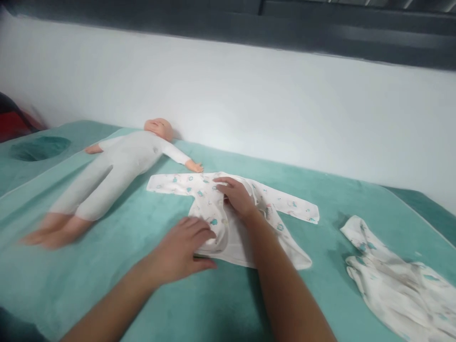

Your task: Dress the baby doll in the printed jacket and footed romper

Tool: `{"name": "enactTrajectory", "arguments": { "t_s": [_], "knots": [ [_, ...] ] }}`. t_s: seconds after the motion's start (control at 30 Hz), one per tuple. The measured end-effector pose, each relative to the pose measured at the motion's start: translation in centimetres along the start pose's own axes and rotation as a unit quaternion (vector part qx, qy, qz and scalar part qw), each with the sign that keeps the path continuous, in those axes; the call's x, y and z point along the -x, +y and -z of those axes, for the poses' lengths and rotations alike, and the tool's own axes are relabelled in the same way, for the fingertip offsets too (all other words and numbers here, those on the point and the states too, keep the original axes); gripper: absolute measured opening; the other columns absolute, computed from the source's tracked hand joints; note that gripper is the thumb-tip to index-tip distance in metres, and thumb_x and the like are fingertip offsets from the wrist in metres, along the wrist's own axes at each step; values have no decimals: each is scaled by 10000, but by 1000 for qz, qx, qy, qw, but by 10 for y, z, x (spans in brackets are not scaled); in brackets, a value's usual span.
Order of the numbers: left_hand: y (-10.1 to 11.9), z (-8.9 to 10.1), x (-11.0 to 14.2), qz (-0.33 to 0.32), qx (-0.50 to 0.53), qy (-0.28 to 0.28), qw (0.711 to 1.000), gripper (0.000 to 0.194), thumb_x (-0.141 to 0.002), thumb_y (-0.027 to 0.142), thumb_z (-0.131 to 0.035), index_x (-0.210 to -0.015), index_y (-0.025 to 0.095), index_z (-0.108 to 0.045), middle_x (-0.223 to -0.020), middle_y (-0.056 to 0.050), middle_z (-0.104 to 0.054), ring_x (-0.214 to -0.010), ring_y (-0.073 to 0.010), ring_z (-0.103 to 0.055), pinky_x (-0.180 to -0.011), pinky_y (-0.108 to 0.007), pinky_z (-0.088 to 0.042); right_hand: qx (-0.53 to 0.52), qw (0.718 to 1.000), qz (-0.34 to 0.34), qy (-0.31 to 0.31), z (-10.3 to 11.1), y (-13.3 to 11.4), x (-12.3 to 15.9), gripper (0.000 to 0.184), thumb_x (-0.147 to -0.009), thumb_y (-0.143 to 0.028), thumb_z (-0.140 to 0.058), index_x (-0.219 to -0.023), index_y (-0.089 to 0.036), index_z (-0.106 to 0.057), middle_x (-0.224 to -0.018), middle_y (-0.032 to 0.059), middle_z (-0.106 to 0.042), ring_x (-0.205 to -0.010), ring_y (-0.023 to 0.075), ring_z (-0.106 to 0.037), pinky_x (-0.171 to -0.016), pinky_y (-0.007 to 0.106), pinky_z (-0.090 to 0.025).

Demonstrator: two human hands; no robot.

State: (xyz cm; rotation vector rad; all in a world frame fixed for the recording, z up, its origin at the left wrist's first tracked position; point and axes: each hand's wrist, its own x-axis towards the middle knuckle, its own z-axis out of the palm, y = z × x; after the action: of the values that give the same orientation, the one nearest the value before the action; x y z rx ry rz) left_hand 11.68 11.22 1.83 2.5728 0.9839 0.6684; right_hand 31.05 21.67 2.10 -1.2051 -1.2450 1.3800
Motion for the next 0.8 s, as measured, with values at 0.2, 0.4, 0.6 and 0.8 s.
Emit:
{"name": "enactTrajectory", "arguments": {
  "t_s": [0.2,0.4,0.6,0.8],
  "knots": [
    [9,-14,11,31,-82,16,996,189,-933,271,-543,-1105,211,-595,-1066,-85,-637,-1017,-252,-582,-842,-404,-466,23,996,44,68,-7,5,-4,270,-695,-411,-711,-879,-215,-735,-658,-20,-610,-577,128,-484,-539,255,-368],
    [8,-12,16,35,-33,48,998,225,-987,235,-405,-853,192,-581,-818,-41,-625,-777,-189,-576,-694,-331,-459,110,981,93,129,-6,8,-7,219,-709,-397,-657,-820,-225,-735,-708,-8,-654,-665,164,-532,-631,288,-407],
    [12,-14,23,51,-2,86,995,219,-980,234,-425,-796,199,-538,-748,-6,-605,-708,-161,-545,-646,-296,-408,157,971,102,148,-6,11,-12,134,-693,-315,-641,-746,-244,-741,-574,-37,-538,-626,160,-466,-643,289,-371],
    [10,-8,24,232,95,190,949,263,-960,338,-449,-739,208,-509,-628,30,-517,-580,-130,-488,-570,-255,-372,109,983,95,113,-7,8,-7,221,-736,-401,-646,-869,-248,-734,-759,-11,-656,-714,168,-569,-664,298,-444]
  ]
}}
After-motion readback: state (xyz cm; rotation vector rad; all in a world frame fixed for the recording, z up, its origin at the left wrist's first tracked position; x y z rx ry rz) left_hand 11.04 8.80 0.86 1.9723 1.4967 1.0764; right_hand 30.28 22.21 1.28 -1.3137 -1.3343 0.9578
